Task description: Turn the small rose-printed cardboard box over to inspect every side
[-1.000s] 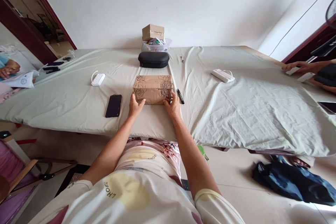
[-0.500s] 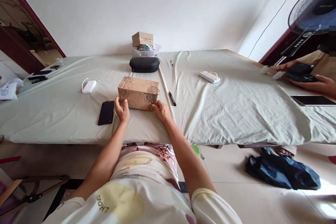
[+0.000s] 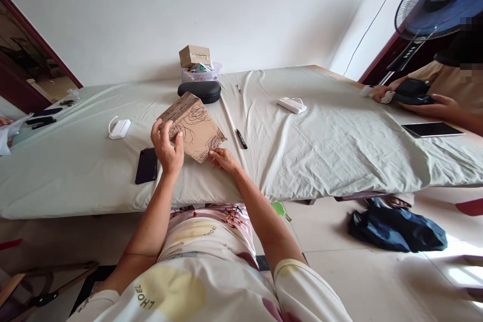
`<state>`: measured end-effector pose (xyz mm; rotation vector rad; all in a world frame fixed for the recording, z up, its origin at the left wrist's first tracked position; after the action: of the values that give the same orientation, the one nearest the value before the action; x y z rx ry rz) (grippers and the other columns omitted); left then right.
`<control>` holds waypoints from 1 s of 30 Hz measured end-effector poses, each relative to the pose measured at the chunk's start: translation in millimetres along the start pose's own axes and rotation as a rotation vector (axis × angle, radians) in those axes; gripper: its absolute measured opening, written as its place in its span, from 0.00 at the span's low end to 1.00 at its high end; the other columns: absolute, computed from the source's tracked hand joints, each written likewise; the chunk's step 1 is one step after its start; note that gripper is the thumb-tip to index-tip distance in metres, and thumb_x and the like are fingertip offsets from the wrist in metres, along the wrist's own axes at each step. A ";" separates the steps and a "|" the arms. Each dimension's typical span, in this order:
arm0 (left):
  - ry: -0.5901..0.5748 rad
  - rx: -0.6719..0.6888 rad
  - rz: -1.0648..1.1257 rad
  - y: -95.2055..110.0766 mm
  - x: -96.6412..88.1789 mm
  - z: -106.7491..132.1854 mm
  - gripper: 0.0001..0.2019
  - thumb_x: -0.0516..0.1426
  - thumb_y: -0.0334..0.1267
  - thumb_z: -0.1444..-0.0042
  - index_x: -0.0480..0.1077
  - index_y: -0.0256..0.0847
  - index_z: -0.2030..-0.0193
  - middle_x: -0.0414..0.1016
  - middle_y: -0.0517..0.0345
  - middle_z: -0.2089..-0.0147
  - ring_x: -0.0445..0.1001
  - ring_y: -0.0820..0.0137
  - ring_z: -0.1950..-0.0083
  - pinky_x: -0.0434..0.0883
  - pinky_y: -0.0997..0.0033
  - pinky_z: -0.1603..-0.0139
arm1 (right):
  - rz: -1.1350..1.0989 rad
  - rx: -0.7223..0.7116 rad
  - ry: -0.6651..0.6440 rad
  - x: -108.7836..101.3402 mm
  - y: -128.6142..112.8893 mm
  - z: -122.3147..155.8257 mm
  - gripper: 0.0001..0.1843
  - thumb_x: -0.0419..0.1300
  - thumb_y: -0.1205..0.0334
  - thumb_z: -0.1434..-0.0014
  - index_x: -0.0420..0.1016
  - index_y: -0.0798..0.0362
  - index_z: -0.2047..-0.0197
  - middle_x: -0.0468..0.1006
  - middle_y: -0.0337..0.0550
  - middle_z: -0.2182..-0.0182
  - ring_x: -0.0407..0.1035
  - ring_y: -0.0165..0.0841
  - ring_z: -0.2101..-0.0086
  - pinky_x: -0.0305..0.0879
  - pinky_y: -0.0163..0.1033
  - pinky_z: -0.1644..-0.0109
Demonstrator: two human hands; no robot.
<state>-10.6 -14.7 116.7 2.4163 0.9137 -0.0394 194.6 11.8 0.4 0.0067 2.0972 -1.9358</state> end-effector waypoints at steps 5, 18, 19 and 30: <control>-0.060 -0.036 0.049 -10.6 10.7 -12.3 0.20 0.51 0.48 0.29 0.69 0.40 0.39 0.62 0.39 0.33 0.62 0.57 0.28 0.59 0.56 0.25 | 0.210 -0.046 0.040 1.3 -5.8 2.3 0.29 0.57 0.34 0.36 0.79 0.54 0.68 0.77 0.42 0.79 0.70 0.33 0.76 0.69 0.39 0.67; -0.170 0.041 0.116 -30.0 34.0 -39.3 0.18 0.48 0.48 0.27 0.67 0.45 0.37 0.65 0.45 0.35 0.64 0.62 0.30 0.61 0.56 0.24 | 0.124 -0.073 -0.166 4.2 -12.6 3.6 0.34 0.61 0.27 0.43 0.79 0.54 0.71 0.81 0.47 0.73 0.69 0.30 0.80 0.65 0.36 0.74; -0.176 0.051 0.116 -28.7 34.6 -36.9 0.18 0.48 0.48 0.27 0.67 0.46 0.37 0.64 0.45 0.35 0.64 0.62 0.30 0.61 0.56 0.24 | 0.082 -0.052 -0.193 4.1 -14.2 5.6 0.34 0.62 0.26 0.45 0.78 0.54 0.70 0.81 0.47 0.74 0.69 0.30 0.80 0.63 0.35 0.76; -0.265 0.135 0.180 -6.1 52.8 2.1 0.17 0.45 0.47 0.26 0.69 0.50 0.39 0.58 0.49 0.29 0.52 0.60 0.21 0.58 0.49 0.22 | -0.317 -0.362 0.378 -59.6 -20.1 12.0 0.35 0.51 0.20 0.42 0.67 0.47 0.67 0.64 0.34 0.80 0.58 0.27 0.82 0.57 0.35 0.79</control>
<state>26.6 19.8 100.7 2.5299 0.5890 -0.3551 250.3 9.4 31.9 -0.0403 2.8277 -1.7919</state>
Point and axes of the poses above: each hand's wrist, its own z-axis away from the middle knuckle, its own x-axis out of the palm, y = z × x, the point moved 5 cm from there along -z, towards the middle knuckle
